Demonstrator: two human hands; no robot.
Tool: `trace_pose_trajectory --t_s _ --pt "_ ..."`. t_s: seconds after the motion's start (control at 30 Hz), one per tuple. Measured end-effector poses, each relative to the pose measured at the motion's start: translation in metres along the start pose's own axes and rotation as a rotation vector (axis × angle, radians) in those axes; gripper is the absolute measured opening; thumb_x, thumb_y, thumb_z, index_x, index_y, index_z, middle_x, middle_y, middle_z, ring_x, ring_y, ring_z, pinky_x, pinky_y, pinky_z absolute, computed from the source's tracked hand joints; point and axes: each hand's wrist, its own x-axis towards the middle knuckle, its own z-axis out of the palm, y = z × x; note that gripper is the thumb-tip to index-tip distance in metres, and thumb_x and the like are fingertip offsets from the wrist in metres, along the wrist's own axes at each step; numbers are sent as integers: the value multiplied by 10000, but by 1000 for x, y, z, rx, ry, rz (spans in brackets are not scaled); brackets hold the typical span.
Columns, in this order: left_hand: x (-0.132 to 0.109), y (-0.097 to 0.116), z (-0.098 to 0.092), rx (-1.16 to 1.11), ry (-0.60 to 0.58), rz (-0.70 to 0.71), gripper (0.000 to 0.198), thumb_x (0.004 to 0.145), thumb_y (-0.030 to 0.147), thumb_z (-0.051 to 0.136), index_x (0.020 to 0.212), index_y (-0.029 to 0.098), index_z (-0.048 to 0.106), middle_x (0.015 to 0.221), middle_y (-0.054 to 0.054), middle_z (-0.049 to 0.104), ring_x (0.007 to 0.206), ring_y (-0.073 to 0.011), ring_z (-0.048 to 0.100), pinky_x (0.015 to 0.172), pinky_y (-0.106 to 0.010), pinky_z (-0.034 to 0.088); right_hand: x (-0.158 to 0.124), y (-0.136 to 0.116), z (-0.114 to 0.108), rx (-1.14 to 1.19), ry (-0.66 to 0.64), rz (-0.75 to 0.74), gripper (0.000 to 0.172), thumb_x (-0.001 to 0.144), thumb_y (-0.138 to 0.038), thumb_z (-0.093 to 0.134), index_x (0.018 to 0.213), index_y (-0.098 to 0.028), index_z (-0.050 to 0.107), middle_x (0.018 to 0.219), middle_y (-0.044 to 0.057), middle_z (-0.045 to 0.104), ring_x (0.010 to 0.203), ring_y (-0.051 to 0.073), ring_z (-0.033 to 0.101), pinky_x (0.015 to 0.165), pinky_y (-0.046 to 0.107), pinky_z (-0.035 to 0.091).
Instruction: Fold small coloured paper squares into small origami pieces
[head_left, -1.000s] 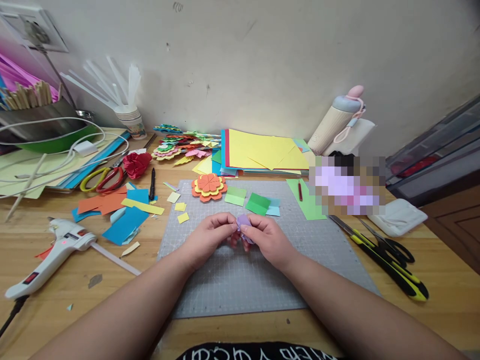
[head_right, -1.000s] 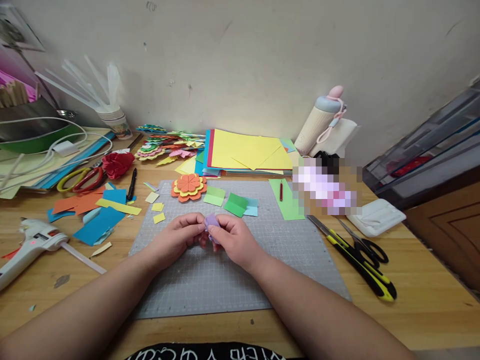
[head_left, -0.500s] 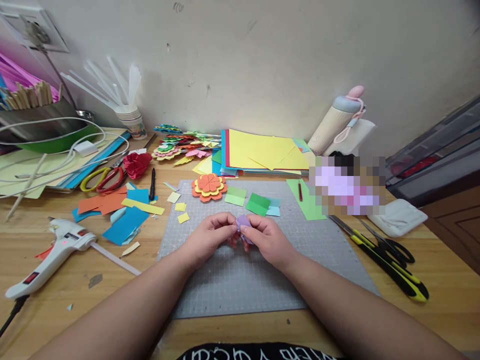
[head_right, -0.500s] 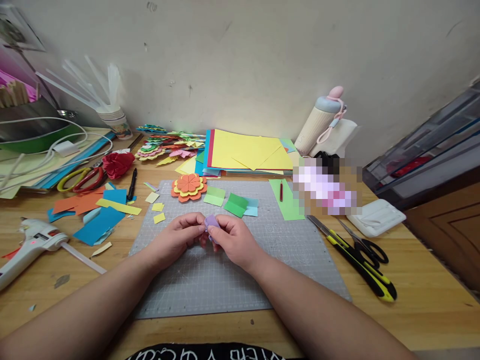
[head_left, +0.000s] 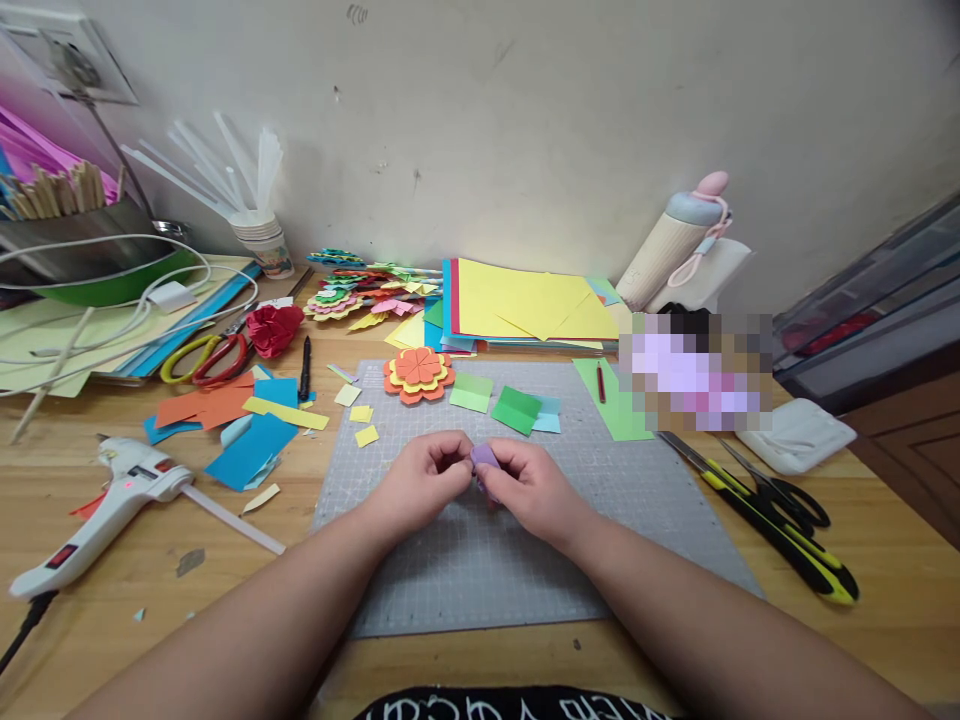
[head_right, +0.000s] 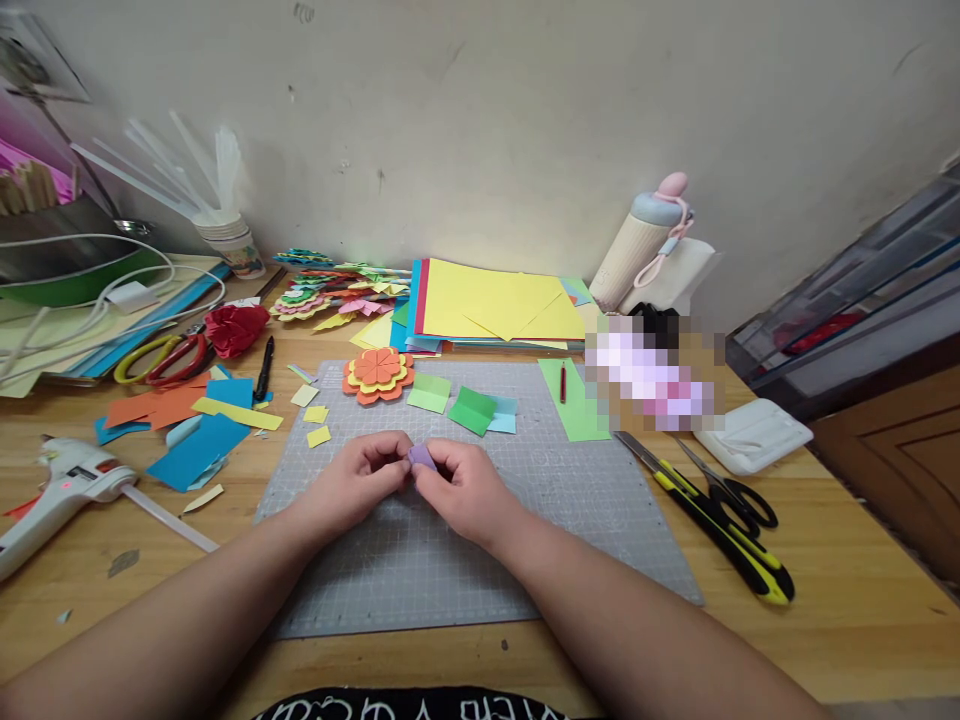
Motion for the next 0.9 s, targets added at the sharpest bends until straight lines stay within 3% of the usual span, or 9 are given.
trace_pose_trajectory --t_s 0.17,0.5,0.9 --pt "0 -2 0 -12 -1 24 122 804 252 515 713 172 508 621 47 498 607 -106 457 593 -240 349 2 -6 -1 10 39 3 243 825 -255 470 590 -194 470 565 -25 479 545 116 432 524 257 343" --pt "0 0 0 68 10 53 114 798 249 504 711 176 509 632 41 474 604 -111 426 574 -237 328 2 -2 -1 14 57 -21 202 813 -235 502 619 -199 456 587 -39 442 564 114 403 539 255 326" --pt "-2 1 -1 56 -26 37 208 810 251 501 618 175 478 586 49 437 580 -110 369 560 -238 280 2 -3 -1 59 29 -28 194 824 -224 515 635 -192 481 594 -38 464 564 111 419 540 252 336"
